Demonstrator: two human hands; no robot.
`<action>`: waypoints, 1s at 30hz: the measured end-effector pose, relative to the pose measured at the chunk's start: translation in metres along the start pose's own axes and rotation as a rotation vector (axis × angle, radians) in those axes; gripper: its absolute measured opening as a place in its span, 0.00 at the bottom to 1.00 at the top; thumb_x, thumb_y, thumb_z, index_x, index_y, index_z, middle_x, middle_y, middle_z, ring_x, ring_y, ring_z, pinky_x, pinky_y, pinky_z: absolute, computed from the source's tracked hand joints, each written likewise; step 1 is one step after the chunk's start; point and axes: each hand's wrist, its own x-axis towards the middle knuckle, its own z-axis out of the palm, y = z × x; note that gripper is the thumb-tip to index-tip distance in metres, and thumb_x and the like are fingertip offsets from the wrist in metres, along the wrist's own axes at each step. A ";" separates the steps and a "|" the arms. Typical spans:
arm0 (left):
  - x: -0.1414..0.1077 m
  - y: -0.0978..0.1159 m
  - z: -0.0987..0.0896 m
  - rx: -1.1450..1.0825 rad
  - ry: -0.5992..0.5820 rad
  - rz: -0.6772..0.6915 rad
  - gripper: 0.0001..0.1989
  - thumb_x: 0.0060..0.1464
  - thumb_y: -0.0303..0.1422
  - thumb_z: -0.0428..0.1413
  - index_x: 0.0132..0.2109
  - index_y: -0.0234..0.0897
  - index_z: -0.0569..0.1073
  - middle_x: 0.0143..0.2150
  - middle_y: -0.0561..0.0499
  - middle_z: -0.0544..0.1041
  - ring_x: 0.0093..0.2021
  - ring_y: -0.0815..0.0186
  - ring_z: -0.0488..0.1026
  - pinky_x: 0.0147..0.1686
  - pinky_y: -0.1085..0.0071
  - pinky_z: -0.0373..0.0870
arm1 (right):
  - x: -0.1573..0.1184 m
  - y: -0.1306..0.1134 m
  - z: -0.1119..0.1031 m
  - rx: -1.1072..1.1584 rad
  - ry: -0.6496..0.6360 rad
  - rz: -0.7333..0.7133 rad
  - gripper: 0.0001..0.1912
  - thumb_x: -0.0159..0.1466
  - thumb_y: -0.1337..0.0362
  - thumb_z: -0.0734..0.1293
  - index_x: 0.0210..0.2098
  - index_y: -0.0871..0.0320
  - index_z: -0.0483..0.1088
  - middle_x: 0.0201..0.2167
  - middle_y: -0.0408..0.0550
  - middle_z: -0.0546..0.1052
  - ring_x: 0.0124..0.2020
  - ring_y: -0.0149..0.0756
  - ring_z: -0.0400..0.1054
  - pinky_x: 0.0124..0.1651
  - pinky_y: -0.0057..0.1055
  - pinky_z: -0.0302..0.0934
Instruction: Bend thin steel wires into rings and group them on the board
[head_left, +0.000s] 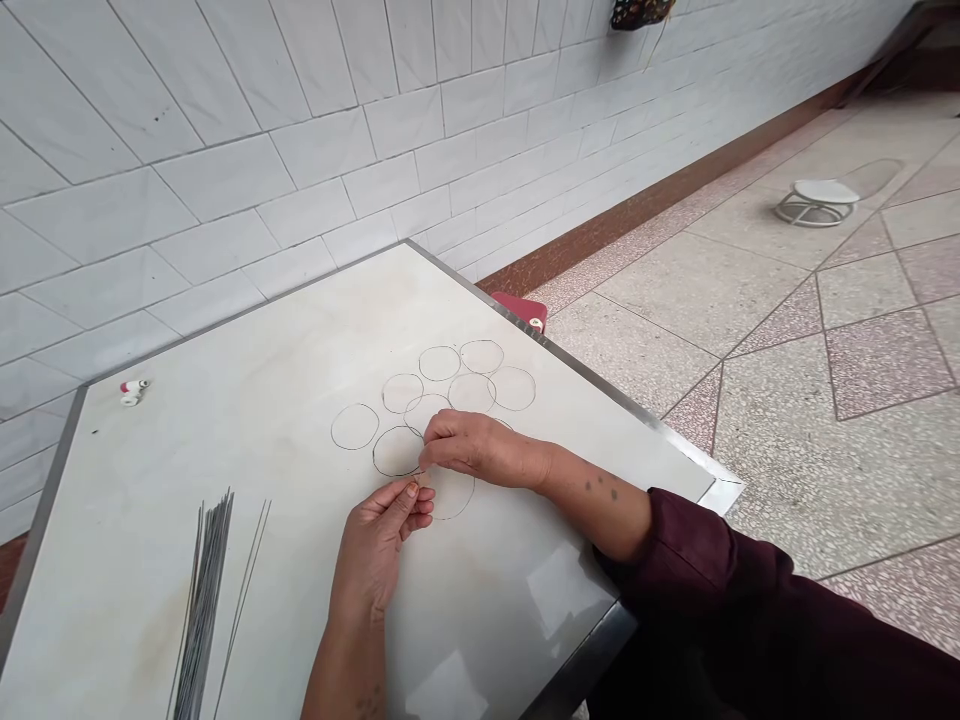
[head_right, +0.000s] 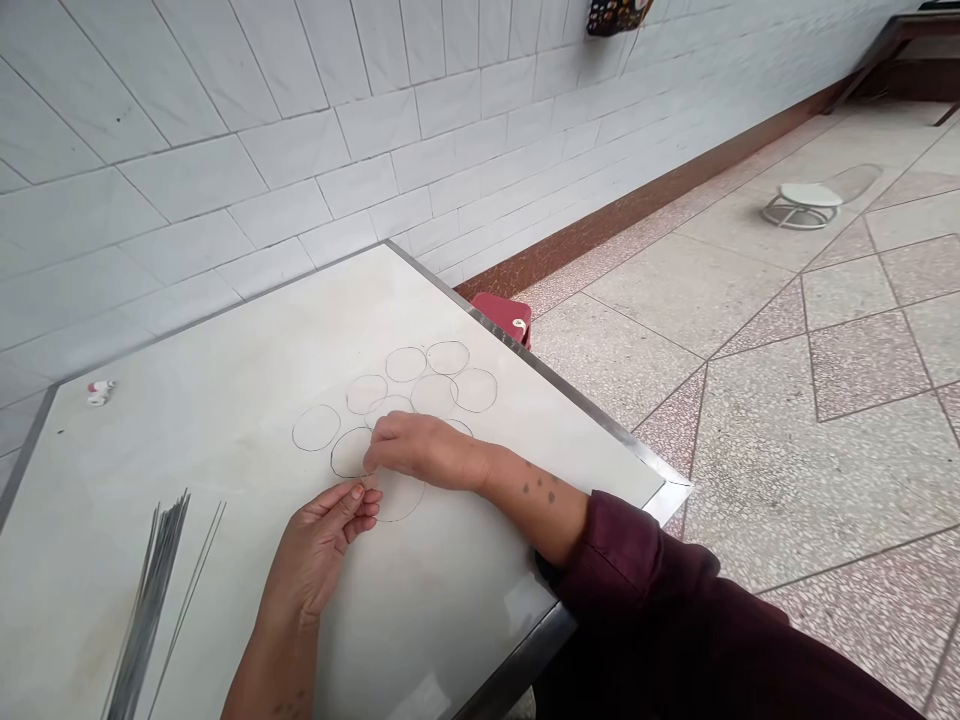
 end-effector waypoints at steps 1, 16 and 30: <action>0.000 0.000 0.000 0.002 -0.005 -0.001 0.18 0.42 0.43 0.70 0.38 0.35 0.84 0.36 0.43 0.82 0.36 0.60 0.76 0.41 0.63 0.73 | 0.001 -0.002 -0.001 0.020 -0.009 0.028 0.06 0.68 0.65 0.64 0.39 0.51 0.74 0.36 0.42 0.72 0.38 0.33 0.67 0.39 0.29 0.66; -0.003 -0.001 0.001 0.019 -0.097 0.049 0.07 0.47 0.37 0.65 0.31 0.38 0.83 0.40 0.44 0.81 0.41 0.58 0.73 0.36 0.67 0.67 | 0.000 0.009 0.011 -0.001 0.062 -0.267 0.07 0.70 0.64 0.64 0.41 0.57 0.75 0.39 0.47 0.72 0.39 0.31 0.67 0.40 0.26 0.65; -0.007 -0.005 0.013 -0.378 -0.151 -0.007 0.06 0.41 0.32 0.68 0.28 0.37 0.78 0.39 0.49 0.76 0.42 0.65 0.73 0.31 0.77 0.72 | -0.001 0.002 0.004 0.132 0.045 -0.190 0.08 0.71 0.63 0.64 0.41 0.56 0.75 0.39 0.47 0.71 0.39 0.30 0.68 0.42 0.27 0.67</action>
